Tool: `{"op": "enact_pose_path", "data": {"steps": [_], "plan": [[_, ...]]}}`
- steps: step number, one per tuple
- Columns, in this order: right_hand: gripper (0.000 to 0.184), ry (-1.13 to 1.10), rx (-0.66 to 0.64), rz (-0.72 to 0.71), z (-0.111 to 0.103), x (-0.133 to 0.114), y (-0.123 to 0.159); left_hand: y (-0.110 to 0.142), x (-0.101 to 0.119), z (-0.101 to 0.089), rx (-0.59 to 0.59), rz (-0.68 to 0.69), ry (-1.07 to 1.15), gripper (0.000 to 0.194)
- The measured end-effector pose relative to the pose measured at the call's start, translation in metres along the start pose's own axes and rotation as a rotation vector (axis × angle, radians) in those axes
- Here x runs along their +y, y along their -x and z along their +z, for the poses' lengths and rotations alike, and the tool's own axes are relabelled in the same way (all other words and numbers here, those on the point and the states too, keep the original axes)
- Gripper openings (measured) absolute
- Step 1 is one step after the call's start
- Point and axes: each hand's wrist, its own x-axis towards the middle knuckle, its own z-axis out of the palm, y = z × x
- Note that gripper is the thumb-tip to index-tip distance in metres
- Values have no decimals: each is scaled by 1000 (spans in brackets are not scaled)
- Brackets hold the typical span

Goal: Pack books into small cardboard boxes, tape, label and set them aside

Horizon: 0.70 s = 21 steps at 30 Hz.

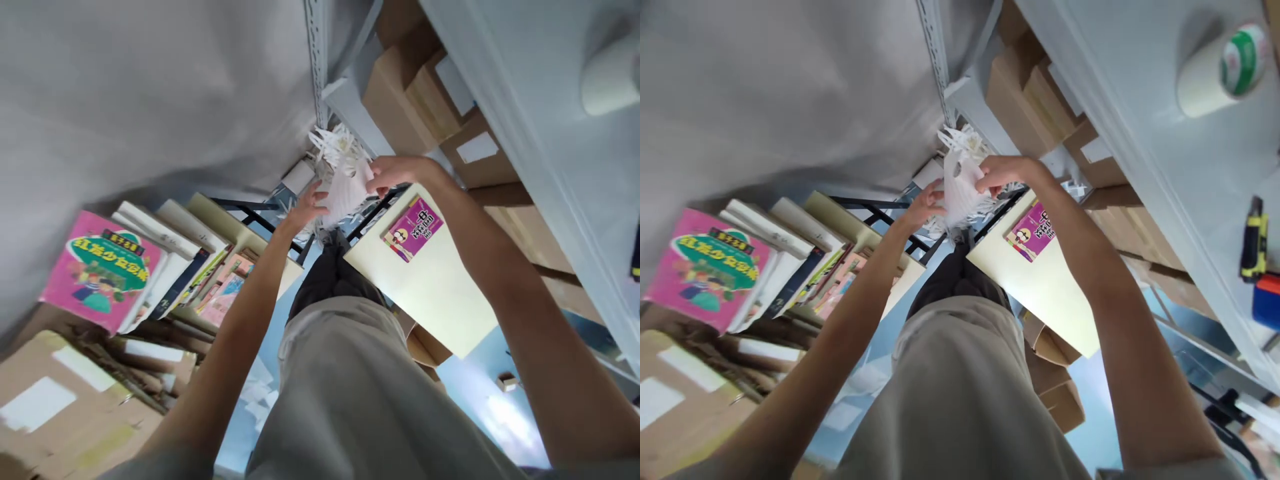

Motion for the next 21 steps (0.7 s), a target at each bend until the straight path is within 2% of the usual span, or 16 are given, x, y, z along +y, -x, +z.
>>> {"op": "enact_pose_path", "data": {"steps": [2, 5, 7, 10, 13, 17, 19, 21], "plan": [[24, 12, 62, 3, -13, -3, 32, 11, 25, -4, -68, 7, 34, 104], [20, 96, 44, -74, -27, -8, 73, 24, 56, -6, -105, 48, 20, 92], [22, 99, 45, -157, -36, -8, 98, 35, 72, -7, -88, 65, 7, 78], [23, 7, 138, -272, -48, -4, 135, 62, 98, -8, 19, 153, 19, 63], [25, -108, 221, -360, -63, 5, 175, 100, 134, -11, 124, 373, 53, 63], [29, -413, 314, -529, -79, 24, 234, 154, 194, -7, 160, 746, 68, 67], [32, -542, 365, -655, -83, 38, 268, 179, 224, 7, 191, 902, 32, 64], [31, -593, 420, -699, -83, 58, 304, 205, 247, 32, 228, 1043, 9, 59]]}}
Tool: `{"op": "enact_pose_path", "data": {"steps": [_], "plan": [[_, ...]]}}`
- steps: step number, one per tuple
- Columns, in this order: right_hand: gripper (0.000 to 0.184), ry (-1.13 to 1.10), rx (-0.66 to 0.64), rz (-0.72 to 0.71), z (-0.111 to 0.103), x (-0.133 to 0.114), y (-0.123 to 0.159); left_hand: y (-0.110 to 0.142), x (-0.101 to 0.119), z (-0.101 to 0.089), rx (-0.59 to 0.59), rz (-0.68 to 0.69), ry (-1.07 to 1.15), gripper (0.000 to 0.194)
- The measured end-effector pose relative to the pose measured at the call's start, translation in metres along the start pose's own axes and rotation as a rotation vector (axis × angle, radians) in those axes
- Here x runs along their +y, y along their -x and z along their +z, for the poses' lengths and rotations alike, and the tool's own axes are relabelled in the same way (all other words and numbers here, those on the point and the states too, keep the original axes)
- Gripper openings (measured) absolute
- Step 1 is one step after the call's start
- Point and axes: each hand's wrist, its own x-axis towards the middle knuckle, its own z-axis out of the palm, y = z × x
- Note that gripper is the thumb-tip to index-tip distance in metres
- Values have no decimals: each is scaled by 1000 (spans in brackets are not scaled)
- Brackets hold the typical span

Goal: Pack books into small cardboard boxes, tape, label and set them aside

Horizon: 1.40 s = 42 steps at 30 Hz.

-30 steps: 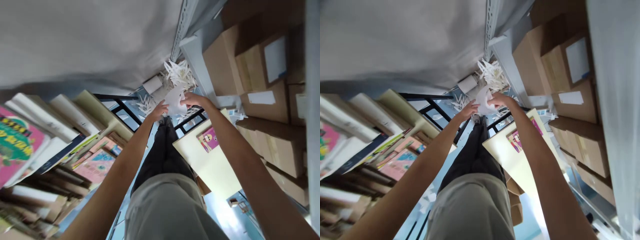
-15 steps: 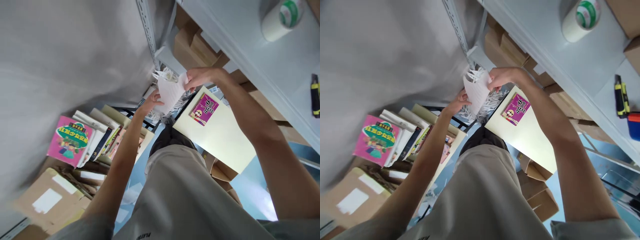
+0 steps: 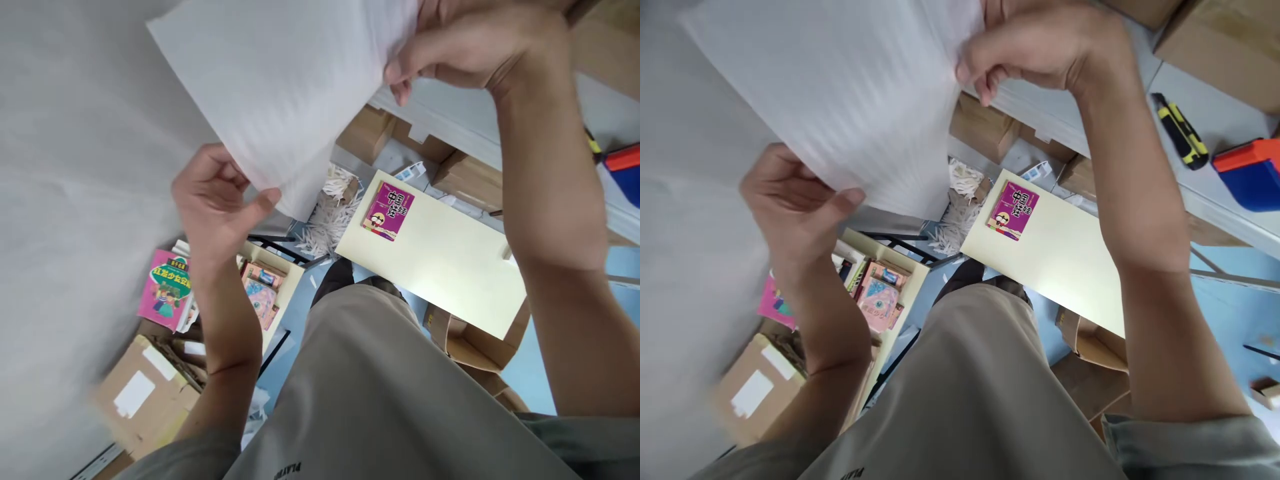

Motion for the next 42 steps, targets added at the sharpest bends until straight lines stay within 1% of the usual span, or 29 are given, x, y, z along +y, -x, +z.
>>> {"op": "enact_pose_path", "data": {"steps": [1, 3, 4, 6, 7, 9, 11, 13, 15, 18, 20, 22, 23, 25, 27, 28, 29, 30, 32, 33, 35, 37, 39, 40, 41, 42], "plan": [[28, 11, 29, -2, -10, -5, 20, 2, 17, 15, 13, 59, -8, 56], [25, 59, 63, -16, -29, -8, 66, 14, 51, 52, 13, 158, -26, 49], [29, 79, 71, -38, -39, -6, 91, 24, 67, 73, -9, 195, -40, 45], [40, 108, 85, -78, -58, 7, 143, 50, 95, 118, -109, 247, -65, 37], [44, 119, 100, -85, -68, 18, 170, 65, 106, 142, -172, 251, -70, 34], [49, 122, 160, -59, -87, 49, 225, 96, 123, 189, -317, 172, -86, 29], [55, 101, 199, -26, -104, 88, 280, 126, 129, 236, -481, 64, -103, 26], [60, 73, 225, -21, -112, 133, 336, 155, 124, 282, -661, -9, -99, 25], [53, 23, 297, 10, -110, 178, 388, 186, 110, 327, -835, -72, -67, 33], [28, -121, 529, 213, -89, 242, 453, 234, 76, 385, -1038, -147, -63, 45], [18, -203, 674, 347, -69, 284, 488, 265, 50, 416, -1126, -162, -135, 50], [6, -223, 788, 455, -49, 322, 518, 293, 24, 441, -1213, -159, -228, 49], [11, -199, 851, 514, -40, 338, 531, 305, 11, 451, -1253, -157, -269, 49], [30, -67, 989, 636, -20, 362, 553, 325, -11, 469, -1330, -155, -345, 50], [42, 136, 1090, 728, 2, 372, 565, 341, -29, 484, -1400, -152, -414, 52], [45, 237, 1109, 748, 16, 374, 568, 348, -36, 491, -1434, -148, -448, 53], [46, 322, 1097, 750, 30, 374, 566, 355, -43, 497, -1469, -142, -479, 55], [47, 382, 1058, 737, 46, 374, 562, 361, -48, 503, -1503, -134, -507, 56], [46, 445, 938, 701, 77, 380, 546, 373, -57, 515, -1563, -117, -550, 55], [46, 456, 871, 691, 91, 386, 535, 380, -62, 520, -1583, -119, -566, 54], [50, 434, 747, 693, 115, 408, 514, 391, -70, 526, -1605, -149, -590, 49], [55, 391, 661, 739, 131, 436, 499, 399, -78, 526, -1629, -186, -571, 44], [57, 370, 600, 808, 141, 463, 496, 399, -89, 513, -1636, -208, -513, 41], [57, 376, 580, 833, 145, 474, 498, 394, -96, 502, -1615, -214, -484, 41], [57, 393, 567, 842, 150, 484, 502, 387, -105, 488, -1567, -225, -472, 41], [57, 416, 565, 836, 154, 491, 507, 376, -114, 470, -1493, -242, -483, 41]]}}
